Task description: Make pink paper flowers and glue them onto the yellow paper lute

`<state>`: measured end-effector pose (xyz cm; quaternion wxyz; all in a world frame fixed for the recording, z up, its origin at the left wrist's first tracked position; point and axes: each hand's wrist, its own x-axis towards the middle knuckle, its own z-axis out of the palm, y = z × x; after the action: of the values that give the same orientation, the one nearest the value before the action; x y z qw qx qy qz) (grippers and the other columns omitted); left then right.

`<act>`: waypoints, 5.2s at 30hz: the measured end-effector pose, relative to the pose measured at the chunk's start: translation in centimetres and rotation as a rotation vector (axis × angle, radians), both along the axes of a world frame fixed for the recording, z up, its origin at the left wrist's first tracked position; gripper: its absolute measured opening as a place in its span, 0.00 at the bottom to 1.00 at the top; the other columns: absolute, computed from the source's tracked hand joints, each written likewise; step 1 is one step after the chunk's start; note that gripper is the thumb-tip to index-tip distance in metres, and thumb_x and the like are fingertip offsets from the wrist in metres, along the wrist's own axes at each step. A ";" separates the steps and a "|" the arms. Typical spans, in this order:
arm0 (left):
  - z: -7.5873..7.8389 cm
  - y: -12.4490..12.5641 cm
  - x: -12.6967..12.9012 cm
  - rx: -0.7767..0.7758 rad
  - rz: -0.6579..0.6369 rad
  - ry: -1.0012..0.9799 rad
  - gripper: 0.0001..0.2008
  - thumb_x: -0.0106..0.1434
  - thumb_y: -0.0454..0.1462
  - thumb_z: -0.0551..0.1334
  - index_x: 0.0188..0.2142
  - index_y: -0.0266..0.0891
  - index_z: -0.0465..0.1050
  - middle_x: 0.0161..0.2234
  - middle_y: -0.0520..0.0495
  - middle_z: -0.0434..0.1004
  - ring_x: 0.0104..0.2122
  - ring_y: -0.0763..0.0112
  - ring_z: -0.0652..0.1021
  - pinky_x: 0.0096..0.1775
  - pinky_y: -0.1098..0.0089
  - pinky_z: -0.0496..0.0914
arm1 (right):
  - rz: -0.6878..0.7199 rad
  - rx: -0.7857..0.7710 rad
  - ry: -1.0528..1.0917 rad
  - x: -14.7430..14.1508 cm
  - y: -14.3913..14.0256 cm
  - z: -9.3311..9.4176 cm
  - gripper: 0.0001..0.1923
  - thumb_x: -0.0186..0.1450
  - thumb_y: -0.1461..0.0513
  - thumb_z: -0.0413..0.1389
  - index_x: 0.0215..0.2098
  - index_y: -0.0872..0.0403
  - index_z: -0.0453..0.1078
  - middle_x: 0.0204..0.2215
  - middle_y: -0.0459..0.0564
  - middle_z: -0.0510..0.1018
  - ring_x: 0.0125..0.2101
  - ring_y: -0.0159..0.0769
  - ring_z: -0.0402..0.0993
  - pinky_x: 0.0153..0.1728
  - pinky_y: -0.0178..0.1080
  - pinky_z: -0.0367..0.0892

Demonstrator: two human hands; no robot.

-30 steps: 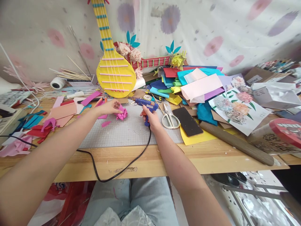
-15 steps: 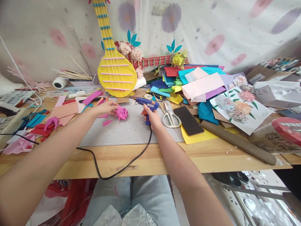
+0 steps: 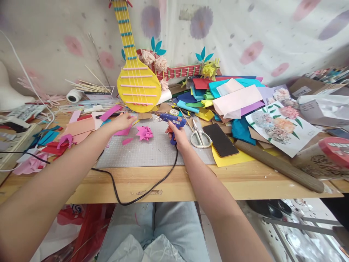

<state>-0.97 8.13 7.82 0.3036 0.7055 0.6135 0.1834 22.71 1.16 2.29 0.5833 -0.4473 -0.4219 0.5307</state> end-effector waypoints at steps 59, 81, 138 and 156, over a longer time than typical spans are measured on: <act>-5.4 -6.2 -0.5 -0.051 0.413 -0.732 0.15 0.48 0.35 0.68 0.34 0.36 0.65 0.24 0.54 0.71 0.23 0.76 0.74 0.28 0.71 0.71 | -0.006 0.021 -0.156 -0.3 -0.4 -0.2 0.24 0.51 0.41 0.57 0.20 0.53 0.66 0.20 0.46 0.73 0.15 0.24 0.59 0.13 0.32 0.51; -7.5 -5.4 -1.5 0.236 0.376 -0.784 0.13 0.46 0.26 0.61 0.32 0.38 0.65 0.27 0.53 0.71 0.29 0.73 0.75 0.35 0.70 0.71 | 0.065 0.010 -0.546 -1.5 -1.6 0.0 0.26 0.52 0.41 0.55 0.29 0.55 0.70 0.16 0.44 0.68 0.17 0.27 0.58 0.18 0.32 0.54; -6.1 -6.7 -1.4 0.194 0.319 -1.100 0.27 0.49 0.30 0.64 0.50 0.45 0.67 0.42 0.44 0.76 0.32 0.72 0.77 0.25 0.76 0.68 | 0.066 0.095 -0.568 -2.2 -2.0 0.6 0.24 0.52 0.42 0.54 0.25 0.55 0.69 0.21 0.49 0.73 0.24 0.33 0.68 0.24 0.35 0.60; -7.3 -6.5 0.3 0.235 0.535 -1.129 0.22 0.43 0.32 0.68 0.39 0.39 0.64 0.27 0.53 0.73 0.23 0.78 0.74 0.23 0.78 0.66 | 0.175 0.246 -0.972 -3.0 -2.4 0.2 0.20 0.58 0.48 0.54 0.36 0.54 0.75 0.26 0.48 0.76 0.27 0.36 0.70 0.29 0.35 0.61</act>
<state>-0.71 1.64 0.57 0.4445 0.3509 0.4897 0.6630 19.67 -1.21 2.50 0.3212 -0.5334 -0.7399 0.2545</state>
